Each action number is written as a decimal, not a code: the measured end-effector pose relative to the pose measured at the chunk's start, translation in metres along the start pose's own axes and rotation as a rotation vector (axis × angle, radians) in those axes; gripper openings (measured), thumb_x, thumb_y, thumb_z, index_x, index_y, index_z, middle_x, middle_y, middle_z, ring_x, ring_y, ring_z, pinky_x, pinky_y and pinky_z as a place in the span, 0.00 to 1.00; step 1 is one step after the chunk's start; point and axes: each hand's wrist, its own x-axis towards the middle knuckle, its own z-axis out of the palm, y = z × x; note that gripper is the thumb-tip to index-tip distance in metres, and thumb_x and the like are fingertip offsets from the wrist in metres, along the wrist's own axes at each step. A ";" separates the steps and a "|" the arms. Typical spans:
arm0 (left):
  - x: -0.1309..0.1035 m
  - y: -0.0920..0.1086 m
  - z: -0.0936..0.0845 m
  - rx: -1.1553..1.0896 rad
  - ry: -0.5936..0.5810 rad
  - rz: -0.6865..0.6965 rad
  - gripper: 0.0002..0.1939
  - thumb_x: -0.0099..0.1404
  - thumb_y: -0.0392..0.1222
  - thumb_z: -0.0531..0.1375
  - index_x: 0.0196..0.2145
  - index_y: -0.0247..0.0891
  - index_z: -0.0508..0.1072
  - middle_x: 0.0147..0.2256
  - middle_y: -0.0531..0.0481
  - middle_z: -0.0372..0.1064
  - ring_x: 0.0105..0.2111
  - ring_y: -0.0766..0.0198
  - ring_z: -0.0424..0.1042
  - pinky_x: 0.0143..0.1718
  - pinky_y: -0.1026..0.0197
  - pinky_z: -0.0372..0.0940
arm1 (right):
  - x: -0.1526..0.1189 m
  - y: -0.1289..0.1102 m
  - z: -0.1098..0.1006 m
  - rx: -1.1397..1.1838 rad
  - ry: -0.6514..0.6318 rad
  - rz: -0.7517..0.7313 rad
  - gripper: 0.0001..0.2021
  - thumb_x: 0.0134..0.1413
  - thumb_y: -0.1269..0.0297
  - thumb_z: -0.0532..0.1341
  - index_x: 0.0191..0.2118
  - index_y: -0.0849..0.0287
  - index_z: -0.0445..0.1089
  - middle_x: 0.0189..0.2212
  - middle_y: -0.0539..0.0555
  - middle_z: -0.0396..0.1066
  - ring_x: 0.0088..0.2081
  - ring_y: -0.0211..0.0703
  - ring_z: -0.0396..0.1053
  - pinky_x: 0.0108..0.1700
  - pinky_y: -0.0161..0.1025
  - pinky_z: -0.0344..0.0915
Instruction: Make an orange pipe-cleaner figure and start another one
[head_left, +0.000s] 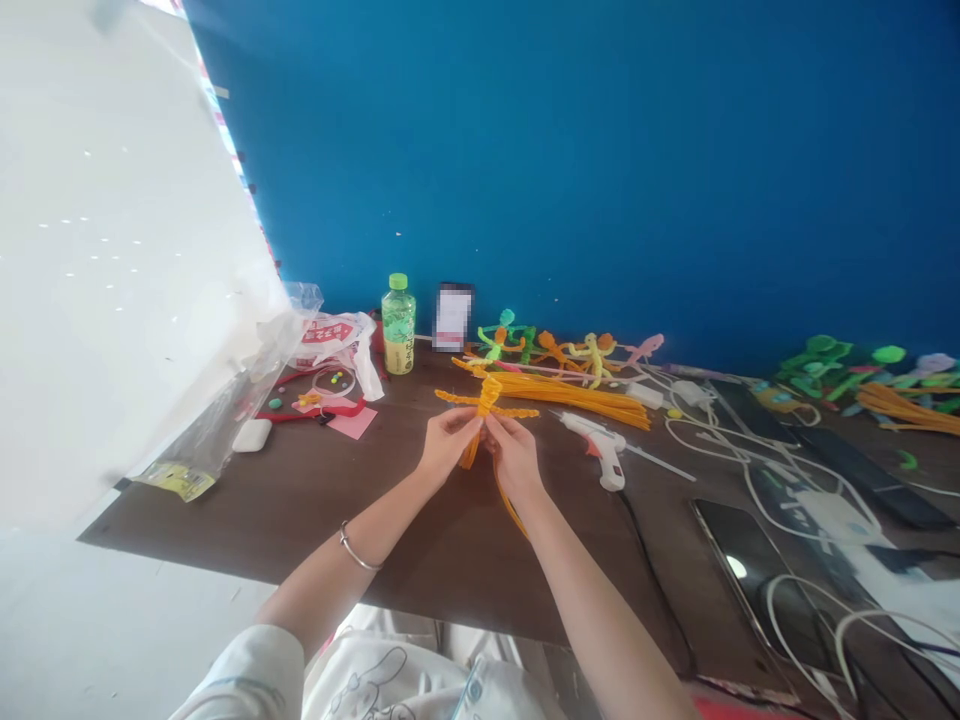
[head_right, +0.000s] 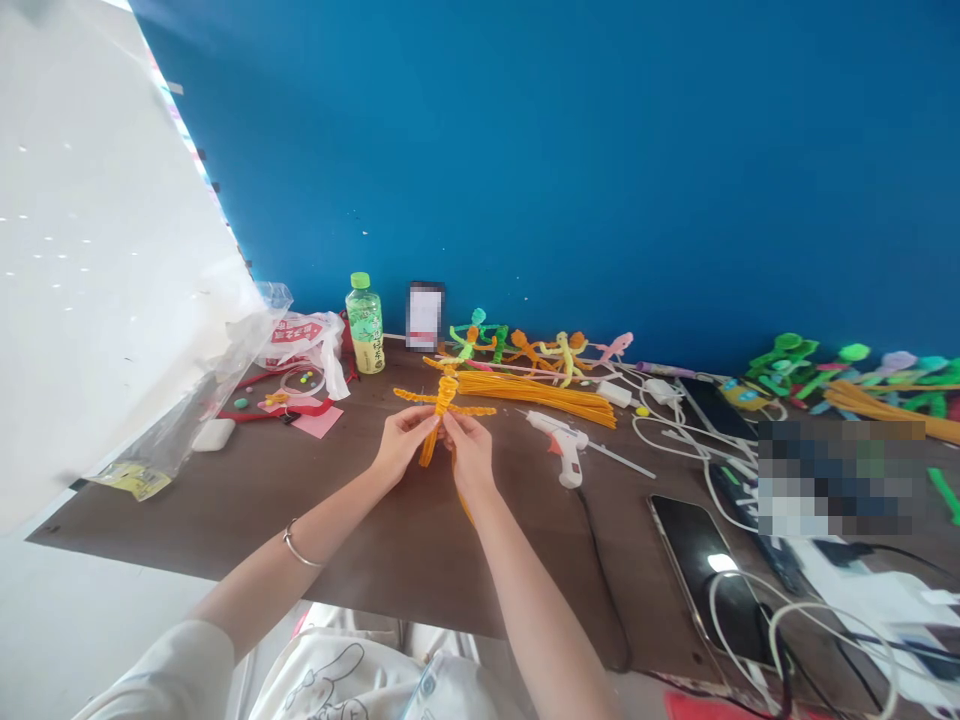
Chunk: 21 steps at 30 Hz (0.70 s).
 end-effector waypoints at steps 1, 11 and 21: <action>0.000 0.000 0.000 0.041 -0.008 0.030 0.13 0.46 0.41 0.66 0.31 0.33 0.75 0.31 0.46 0.72 0.30 0.64 0.71 0.36 0.62 0.65 | 0.000 0.000 0.000 -0.009 0.009 -0.011 0.11 0.34 0.58 0.67 0.25 0.58 0.70 0.19 0.48 0.64 0.21 0.33 0.57 0.24 0.34 0.53; 0.003 0.004 0.002 -0.086 -0.044 -0.077 0.13 0.45 0.43 0.66 0.29 0.33 0.73 0.25 0.50 0.70 0.22 0.69 0.68 0.30 0.63 0.66 | 0.004 0.000 -0.007 -0.101 -0.036 -0.048 0.13 0.34 0.57 0.67 0.30 0.58 0.73 0.28 0.52 0.72 0.27 0.40 0.66 0.30 0.38 0.61; 0.005 0.012 -0.003 -0.307 -0.223 -0.293 0.09 0.48 0.37 0.65 0.27 0.29 0.72 0.23 0.50 0.65 0.22 0.73 0.63 0.27 0.67 0.61 | 0.006 -0.012 -0.013 -0.310 -0.031 -0.114 0.14 0.35 0.55 0.66 0.29 0.59 0.72 0.27 0.52 0.72 0.28 0.40 0.65 0.32 0.39 0.61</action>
